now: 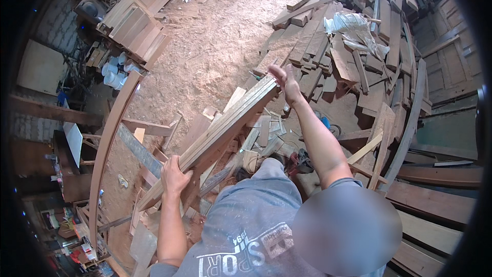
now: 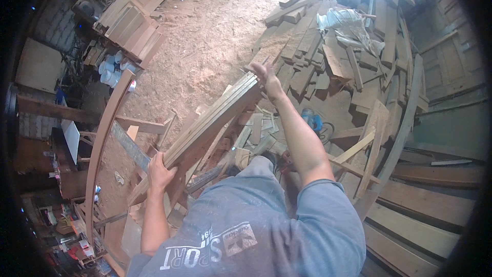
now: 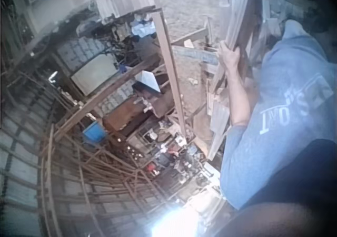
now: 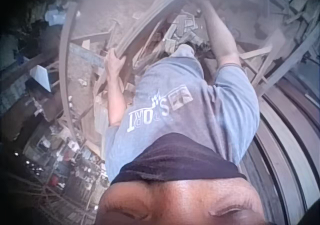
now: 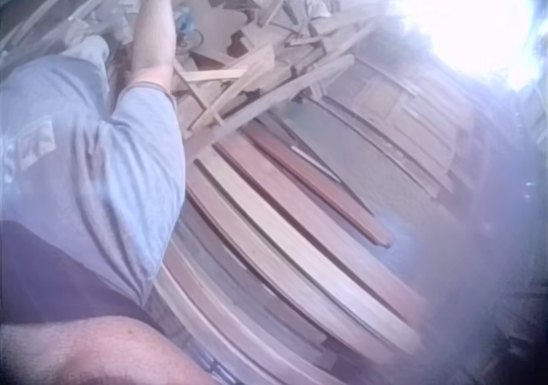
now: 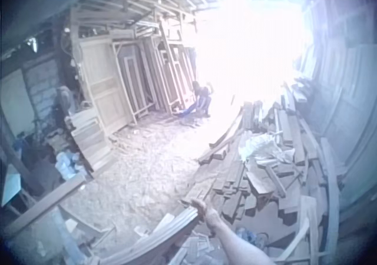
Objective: The person selects wooden planks, measures and marks them with a square and pencil, then uses a circular saw to cut them. The person stacks the cut pieces and repeats the process with additional planks.
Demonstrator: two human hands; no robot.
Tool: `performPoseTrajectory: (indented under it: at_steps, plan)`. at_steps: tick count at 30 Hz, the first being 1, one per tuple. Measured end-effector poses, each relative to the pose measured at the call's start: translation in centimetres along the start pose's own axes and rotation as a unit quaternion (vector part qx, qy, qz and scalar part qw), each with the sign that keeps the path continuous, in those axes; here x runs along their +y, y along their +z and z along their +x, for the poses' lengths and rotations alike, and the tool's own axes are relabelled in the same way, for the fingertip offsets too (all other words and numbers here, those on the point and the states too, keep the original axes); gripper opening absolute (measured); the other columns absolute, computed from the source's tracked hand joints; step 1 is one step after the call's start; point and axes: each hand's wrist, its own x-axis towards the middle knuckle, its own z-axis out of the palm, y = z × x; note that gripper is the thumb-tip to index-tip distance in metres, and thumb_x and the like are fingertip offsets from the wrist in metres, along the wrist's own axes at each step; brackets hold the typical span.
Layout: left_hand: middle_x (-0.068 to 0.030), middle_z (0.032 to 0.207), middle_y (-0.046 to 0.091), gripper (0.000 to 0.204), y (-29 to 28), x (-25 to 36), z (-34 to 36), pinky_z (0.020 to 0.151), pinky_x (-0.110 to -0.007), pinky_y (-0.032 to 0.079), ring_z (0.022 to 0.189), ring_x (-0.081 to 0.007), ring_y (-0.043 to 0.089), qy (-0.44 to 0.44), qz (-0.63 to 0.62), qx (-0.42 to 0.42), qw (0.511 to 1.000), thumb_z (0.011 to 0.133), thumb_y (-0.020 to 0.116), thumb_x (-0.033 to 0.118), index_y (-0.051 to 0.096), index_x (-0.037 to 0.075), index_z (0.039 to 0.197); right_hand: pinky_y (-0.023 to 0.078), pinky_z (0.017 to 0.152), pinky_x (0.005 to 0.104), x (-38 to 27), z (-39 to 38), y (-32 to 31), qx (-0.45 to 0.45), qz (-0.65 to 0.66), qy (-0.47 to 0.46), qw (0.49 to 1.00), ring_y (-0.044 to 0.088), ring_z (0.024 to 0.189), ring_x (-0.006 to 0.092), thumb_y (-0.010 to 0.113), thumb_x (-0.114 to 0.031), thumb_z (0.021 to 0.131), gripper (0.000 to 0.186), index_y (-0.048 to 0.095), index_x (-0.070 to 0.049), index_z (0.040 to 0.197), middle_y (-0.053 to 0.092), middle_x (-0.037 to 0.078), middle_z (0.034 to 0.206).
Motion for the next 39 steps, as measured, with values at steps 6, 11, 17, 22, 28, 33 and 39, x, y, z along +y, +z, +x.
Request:
performPoseTrajectory:
  at_steps: [6, 11, 17, 22, 28, 33, 39]
  plan:
    - [-0.0203, 0.109, 0.070, 0.060, 0.1, 0.1, 0.2, 0.094, -0.056, 0.053, 0.108, -0.0466, 0.067, -0.003, 0.002, -0.013, 1.000, 0.068, 0.094, 0.024, 0.060, 0.007, 0.114, 0.027, 0.133, 0.0433, -0.2, 0.0, 0.5, -0.005, 0.010, -0.033, 0.999, 0.042, 0.159, 0.0329, 0.017, -0.079, 0.111, 0.100, 0.047, -0.001, 0.165, 0.053, 0.020, 0.166]
    - [-0.0196, 0.110, 0.070, 0.059, -0.2, 0.5, 0.3, 0.095, -0.057, 0.053, 0.110, -0.0461, 0.067, -0.004, 0.005, -0.023, 1.000, 0.069, 0.094, 0.023, 0.060, 0.007, 0.115, 0.026, 0.133, 0.0429, 0.1, -0.1, 0.5, -0.033, 0.000, -0.002, 0.999, 0.043, 0.157, 0.0304, 0.018, -0.078, 0.112, 0.098, 0.048, 0.000, 0.164, 0.052, 0.017, 0.167]
    - [-0.0192, 0.110, 0.070, 0.060, 0.2, 0.3, 0.4, 0.094, -0.056, 0.054, 0.108, -0.0456, 0.068, 0.003, 0.004, -0.010, 1.000, 0.068, 0.094, 0.023, 0.061, 0.007, 0.116, 0.030, 0.130, 0.0402, 0.9, 0.2, -0.1, -0.034, 0.005, -0.002, 0.999, 0.049, 0.152, 0.0265, 0.018, -0.077, 0.112, 0.097, 0.050, -0.002, 0.164, 0.059, 0.016, 0.160]
    - [-0.0198, 0.110, 0.071, 0.061, -0.2, 0.4, 0.0, 0.095, -0.056, 0.055, 0.109, -0.0457, 0.068, 0.006, 0.007, -0.010, 1.000, 0.069, 0.094, 0.022, 0.062, 0.007, 0.118, 0.025, 0.133, 0.0431, 1.2, 0.2, -0.4, -0.054, 0.012, 0.014, 0.998, 0.042, 0.157, 0.0294, 0.016, -0.078, 0.112, 0.097, 0.050, -0.006, 0.165, 0.051, 0.014, 0.167]
    - [-0.0203, 0.112, 0.072, 0.062, -0.1, 0.5, 0.2, 0.096, -0.055, 0.054, 0.111, -0.0453, 0.068, 0.008, -0.002, -0.013, 1.000, 0.069, 0.093, 0.020, 0.062, 0.007, 0.120, 0.027, 0.131, 0.0414, 1.4, 0.2, -0.4, -0.054, -0.029, 0.029, 0.998, 0.042, 0.157, 0.0294, 0.017, -0.079, 0.111, 0.097, 0.043, -0.007, 0.170, 0.049, 0.014, 0.170]
    - [-0.0196, 0.114, 0.072, 0.063, -0.1, 0.4, 0.0, 0.099, -0.055, 0.053, 0.114, -0.0443, 0.068, -0.006, -0.002, -0.020, 1.000, 0.070, 0.093, 0.020, 0.061, 0.008, 0.123, 0.032, 0.126, 0.0379, 1.0, 0.1, -0.4, -0.047, 0.000, 0.051, 0.998, 0.048, 0.152, 0.0244, 0.019, -0.083, 0.109, 0.106, 0.038, 0.000, 0.171, 0.050, 0.014, 0.169]
    - [-0.0193, 0.116, 0.071, 0.064, 0.0, 0.3, 0.1, 0.100, -0.055, 0.053, 0.115, -0.0430, 0.068, -0.015, 0.000, -0.026, 1.000, 0.070, 0.093, 0.021, 0.061, 0.009, 0.124, 0.026, 0.132, 0.0401, 1.6, -0.1, 0.0, -0.050, 0.023, 0.049, 0.997, 0.046, 0.155, 0.0273, 0.019, -0.078, 0.112, 0.100, 0.042, 0.001, 0.168, 0.057, 0.015, 0.163]
